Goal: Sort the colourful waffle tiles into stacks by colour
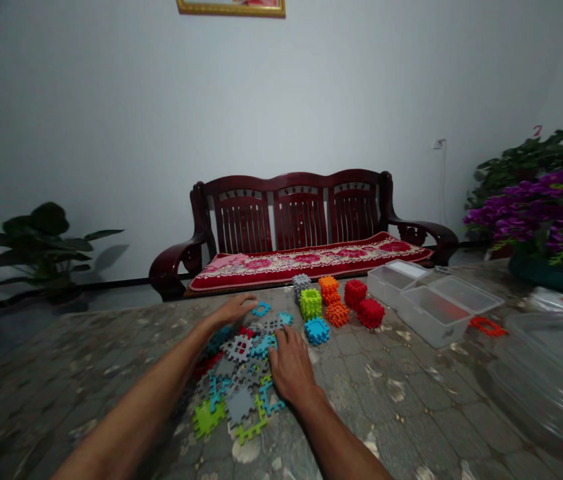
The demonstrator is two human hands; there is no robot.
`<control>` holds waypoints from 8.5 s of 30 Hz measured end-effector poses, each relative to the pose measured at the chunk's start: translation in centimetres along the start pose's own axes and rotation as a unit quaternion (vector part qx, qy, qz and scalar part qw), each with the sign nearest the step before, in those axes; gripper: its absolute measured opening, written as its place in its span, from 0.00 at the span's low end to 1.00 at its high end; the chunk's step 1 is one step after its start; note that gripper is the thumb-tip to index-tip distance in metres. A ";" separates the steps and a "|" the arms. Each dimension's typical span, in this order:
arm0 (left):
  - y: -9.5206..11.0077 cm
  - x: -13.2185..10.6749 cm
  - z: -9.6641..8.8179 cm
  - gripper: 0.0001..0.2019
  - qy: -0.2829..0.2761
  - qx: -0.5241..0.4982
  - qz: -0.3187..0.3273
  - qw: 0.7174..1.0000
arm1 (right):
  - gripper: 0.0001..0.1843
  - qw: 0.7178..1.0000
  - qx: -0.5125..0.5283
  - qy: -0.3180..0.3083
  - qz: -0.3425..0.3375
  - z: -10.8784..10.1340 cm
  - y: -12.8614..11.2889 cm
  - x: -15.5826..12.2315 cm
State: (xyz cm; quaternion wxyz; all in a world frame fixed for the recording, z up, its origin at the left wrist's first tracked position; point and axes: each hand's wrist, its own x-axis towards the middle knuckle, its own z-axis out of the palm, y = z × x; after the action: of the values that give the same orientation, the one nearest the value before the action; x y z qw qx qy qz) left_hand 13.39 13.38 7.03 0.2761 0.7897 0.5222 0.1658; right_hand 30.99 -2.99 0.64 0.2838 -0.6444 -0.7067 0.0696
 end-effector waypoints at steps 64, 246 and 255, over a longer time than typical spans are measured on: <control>-6.4 -16.3 2.7 0.23 0.288 0.003 -0.211 0.934 | 0.12 0.997 -0.016 -0.035 -0.069 -0.8 -3.3 6.4; -6.4 -15.9 2.3 0.16 0.279 0.032 -0.205 0.937 | 0.31 0.978 -0.121 0.093 0.143 -7.5 13.6 -1.4; -7.0 -15.8 2.6 0.17 0.314 -0.008 -0.180 0.932 | 0.21 0.974 -0.054 0.220 -0.026 -7.5 11.4 -1.9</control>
State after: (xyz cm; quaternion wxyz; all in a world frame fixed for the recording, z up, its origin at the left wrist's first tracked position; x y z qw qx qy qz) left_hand 3.41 0.28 1.12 0.1296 0.5878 0.7140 0.3576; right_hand 44.60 -4.99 0.95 0.3987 -0.6397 -0.6463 -0.1190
